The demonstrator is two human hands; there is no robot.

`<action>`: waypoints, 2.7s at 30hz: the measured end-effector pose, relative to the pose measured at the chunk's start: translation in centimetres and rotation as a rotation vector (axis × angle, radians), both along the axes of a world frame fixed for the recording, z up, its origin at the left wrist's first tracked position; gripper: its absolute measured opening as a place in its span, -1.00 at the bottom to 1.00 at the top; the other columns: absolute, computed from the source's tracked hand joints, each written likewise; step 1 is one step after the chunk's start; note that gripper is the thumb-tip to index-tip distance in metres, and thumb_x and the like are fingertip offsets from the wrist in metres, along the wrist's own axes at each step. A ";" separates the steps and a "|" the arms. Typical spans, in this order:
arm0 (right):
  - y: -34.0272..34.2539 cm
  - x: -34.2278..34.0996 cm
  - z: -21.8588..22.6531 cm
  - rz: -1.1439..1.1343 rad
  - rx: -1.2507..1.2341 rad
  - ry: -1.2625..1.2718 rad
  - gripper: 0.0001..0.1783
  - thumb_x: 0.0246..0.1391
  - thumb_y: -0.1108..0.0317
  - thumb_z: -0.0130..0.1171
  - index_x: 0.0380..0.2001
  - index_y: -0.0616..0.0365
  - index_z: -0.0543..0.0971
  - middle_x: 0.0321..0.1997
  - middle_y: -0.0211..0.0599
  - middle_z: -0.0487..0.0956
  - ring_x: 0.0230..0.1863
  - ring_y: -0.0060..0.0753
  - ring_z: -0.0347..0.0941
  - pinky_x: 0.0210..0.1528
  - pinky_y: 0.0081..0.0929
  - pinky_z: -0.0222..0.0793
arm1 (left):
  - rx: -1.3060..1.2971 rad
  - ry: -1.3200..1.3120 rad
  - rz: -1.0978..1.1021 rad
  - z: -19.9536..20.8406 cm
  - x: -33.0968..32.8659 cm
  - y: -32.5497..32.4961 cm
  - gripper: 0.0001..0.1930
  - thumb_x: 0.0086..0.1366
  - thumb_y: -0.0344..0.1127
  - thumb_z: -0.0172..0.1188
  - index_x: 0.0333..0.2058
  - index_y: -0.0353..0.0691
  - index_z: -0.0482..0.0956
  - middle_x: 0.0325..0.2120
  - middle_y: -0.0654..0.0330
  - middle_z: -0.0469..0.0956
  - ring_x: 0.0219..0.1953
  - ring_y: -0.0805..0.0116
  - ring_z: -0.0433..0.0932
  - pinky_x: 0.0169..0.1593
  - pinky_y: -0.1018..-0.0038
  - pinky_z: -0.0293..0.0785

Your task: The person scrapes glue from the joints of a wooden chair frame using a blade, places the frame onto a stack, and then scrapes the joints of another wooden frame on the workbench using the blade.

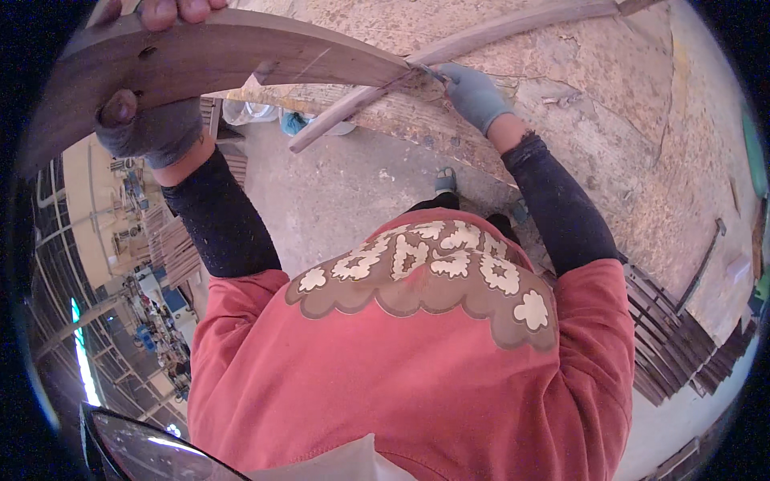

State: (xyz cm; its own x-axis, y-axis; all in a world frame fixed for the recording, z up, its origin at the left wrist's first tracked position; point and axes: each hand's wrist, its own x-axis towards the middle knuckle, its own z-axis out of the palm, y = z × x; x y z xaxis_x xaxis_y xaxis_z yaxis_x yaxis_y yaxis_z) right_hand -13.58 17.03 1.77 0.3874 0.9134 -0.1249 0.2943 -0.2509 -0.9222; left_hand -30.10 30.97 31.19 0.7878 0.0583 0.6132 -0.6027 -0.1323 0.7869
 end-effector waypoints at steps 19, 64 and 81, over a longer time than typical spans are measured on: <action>1.9 -1.7 -2.5 0.076 0.062 -0.505 -0.57 0.05 0.53 -0.06 0.01 -0.03 0.45 -0.24 -0.10 0.52 -0.24 -0.04 0.47 -0.19 -0.31 0.40 | 0.046 -0.024 0.018 0.4 0.8 -0.1 -0.23 0.01 -0.19 0.33 0.15 -0.08 0.09 -0.27 0.25 0.36 -0.15 0.23 0.43 0.10 0.26 0.33; 5.4 1.3 4.2 0.399 -0.225 -0.703 -0.69 -0.03 0.46 -0.09 -0.22 0.05 0.56 -0.25 -0.06 0.56 -0.19 0.00 0.50 -0.13 -0.21 0.41 | 0.101 0.141 -0.095 0.6 -2.2 0.4 -0.27 -0.04 -0.29 0.26 0.17 0.04 0.21 -0.09 0.16 0.36 0.00 0.08 0.27 0.19 -0.01 0.00; 4.2 -2.0 3.9 0.236 -0.195 -0.618 -0.75 -0.08 0.53 -0.04 -0.32 0.18 0.57 -0.32 0.01 0.56 -0.23 0.04 0.50 -0.21 -0.20 0.44 | 0.152 0.145 0.017 0.2 -3.5 2.1 -0.29 -0.02 -0.30 0.24 0.17 0.01 0.21 -0.09 0.14 0.36 0.00 0.06 0.26 0.16 -0.05 0.02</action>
